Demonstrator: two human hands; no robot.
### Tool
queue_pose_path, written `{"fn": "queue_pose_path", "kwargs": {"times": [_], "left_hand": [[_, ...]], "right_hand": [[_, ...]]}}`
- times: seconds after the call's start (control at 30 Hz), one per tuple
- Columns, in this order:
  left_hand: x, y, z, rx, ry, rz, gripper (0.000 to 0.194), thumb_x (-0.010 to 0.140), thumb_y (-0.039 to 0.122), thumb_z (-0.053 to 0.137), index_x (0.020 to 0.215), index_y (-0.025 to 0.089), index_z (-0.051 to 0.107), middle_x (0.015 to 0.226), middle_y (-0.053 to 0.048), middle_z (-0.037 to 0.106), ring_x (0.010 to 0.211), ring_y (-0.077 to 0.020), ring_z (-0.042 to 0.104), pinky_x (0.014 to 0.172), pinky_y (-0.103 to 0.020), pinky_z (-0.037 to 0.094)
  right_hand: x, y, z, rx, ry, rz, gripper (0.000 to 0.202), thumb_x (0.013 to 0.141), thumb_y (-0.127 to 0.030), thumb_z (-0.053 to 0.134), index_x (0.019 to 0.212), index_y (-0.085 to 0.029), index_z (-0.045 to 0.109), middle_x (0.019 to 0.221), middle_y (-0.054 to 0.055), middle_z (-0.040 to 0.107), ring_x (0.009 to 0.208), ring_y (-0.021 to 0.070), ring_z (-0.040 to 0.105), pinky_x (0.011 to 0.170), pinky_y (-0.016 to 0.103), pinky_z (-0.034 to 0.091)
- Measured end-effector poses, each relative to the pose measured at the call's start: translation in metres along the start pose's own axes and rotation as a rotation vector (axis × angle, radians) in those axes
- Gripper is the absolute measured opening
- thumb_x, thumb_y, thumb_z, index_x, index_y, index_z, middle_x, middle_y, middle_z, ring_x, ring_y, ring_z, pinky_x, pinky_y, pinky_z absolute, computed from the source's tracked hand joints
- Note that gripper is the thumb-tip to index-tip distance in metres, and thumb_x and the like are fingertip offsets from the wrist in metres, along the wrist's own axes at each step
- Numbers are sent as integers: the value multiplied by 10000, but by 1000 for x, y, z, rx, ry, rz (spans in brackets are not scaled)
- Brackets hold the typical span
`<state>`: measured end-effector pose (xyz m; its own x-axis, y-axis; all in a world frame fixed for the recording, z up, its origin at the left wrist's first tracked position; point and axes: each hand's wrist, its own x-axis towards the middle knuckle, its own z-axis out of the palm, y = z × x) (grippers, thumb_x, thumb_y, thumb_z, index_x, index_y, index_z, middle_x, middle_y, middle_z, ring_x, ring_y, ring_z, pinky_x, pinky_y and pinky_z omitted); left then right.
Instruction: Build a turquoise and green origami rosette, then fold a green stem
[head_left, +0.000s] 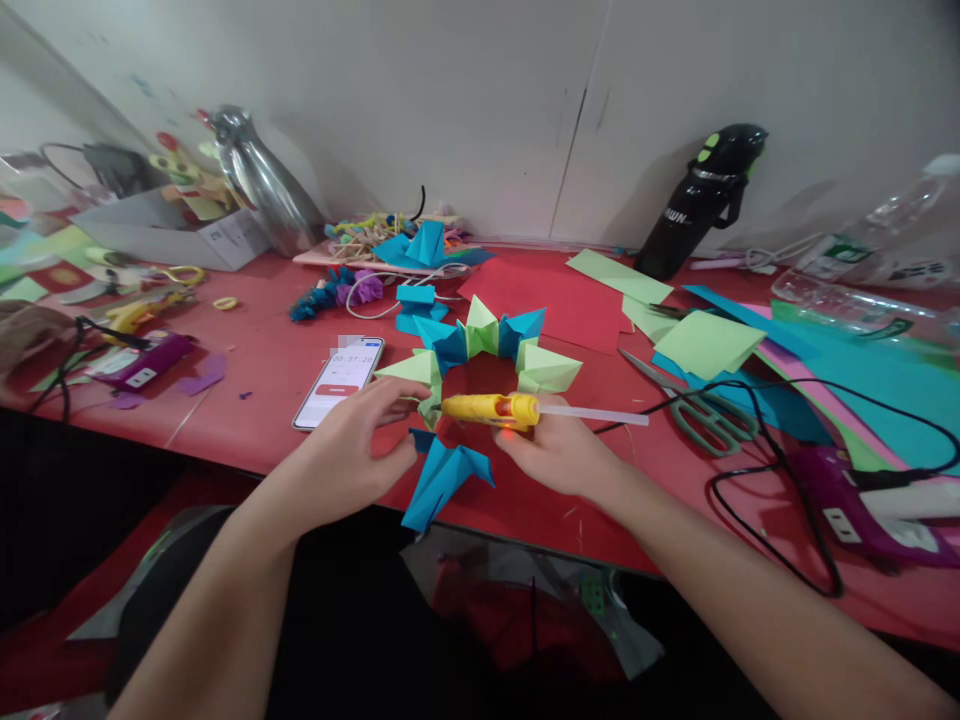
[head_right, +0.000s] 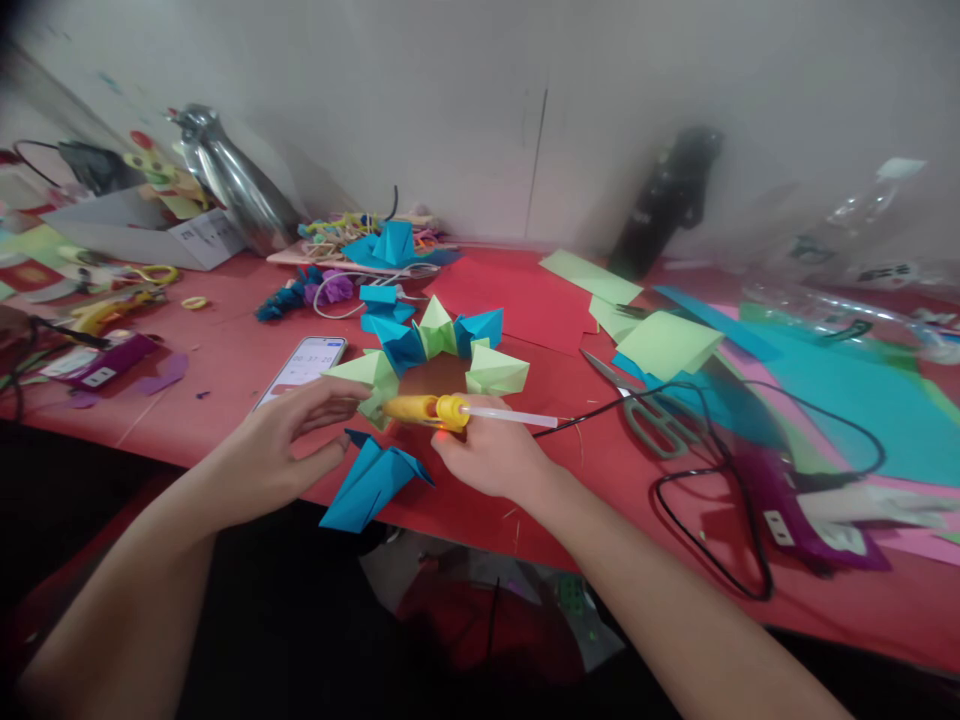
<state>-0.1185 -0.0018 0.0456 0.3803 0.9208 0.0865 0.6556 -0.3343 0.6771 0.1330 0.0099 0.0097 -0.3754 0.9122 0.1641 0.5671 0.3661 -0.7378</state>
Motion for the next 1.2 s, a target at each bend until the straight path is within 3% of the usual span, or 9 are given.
{"fn": "queue_pose_path", "kwargs": {"times": [0.37,0.73,0.97,1.07,1.2], "left_hand": [[1,1,0,-25,-6,6,423,824,181,588,1237,254,537,1299,-53,623,1201,-225,638,1104,-435,519],[2,2,1,-55,-6,-16,442,803,174,596,1233,253,526,1274,-48,635,1223,-230,623,1117,-424,508],[1,-1,1,-28,-8,-19,464,803,187,600,1254,254,514,1308,-70,611,1214,-261,628,1071,-454,538],[1,1,0,0,-3,6,470,810,183,587,1267,263,512,1334,-68,598,1220,-263,624,1066,-454,539],[1,1,-1,30,-4,35,474,816,165,566,1274,277,526,1330,-52,609,1208,-247,630,1067,-430,535]], "right_hand": [[1,-3,-1,41,6,4,46,809,-163,531,785,-198,550,788,36,633,714,189,591,663,313,446],[-2,-7,-9,127,-16,83,117,855,-195,546,880,-199,660,828,29,700,759,196,637,686,311,497],[-21,-6,-40,141,52,97,155,884,-278,600,985,-215,699,917,25,746,805,207,691,717,320,543],[-36,6,-60,92,126,127,218,881,-319,632,1070,-243,708,980,24,759,875,234,706,782,358,558],[-55,28,-87,50,305,266,237,852,-422,685,961,-218,734,928,50,758,848,255,700,774,375,557]]}}
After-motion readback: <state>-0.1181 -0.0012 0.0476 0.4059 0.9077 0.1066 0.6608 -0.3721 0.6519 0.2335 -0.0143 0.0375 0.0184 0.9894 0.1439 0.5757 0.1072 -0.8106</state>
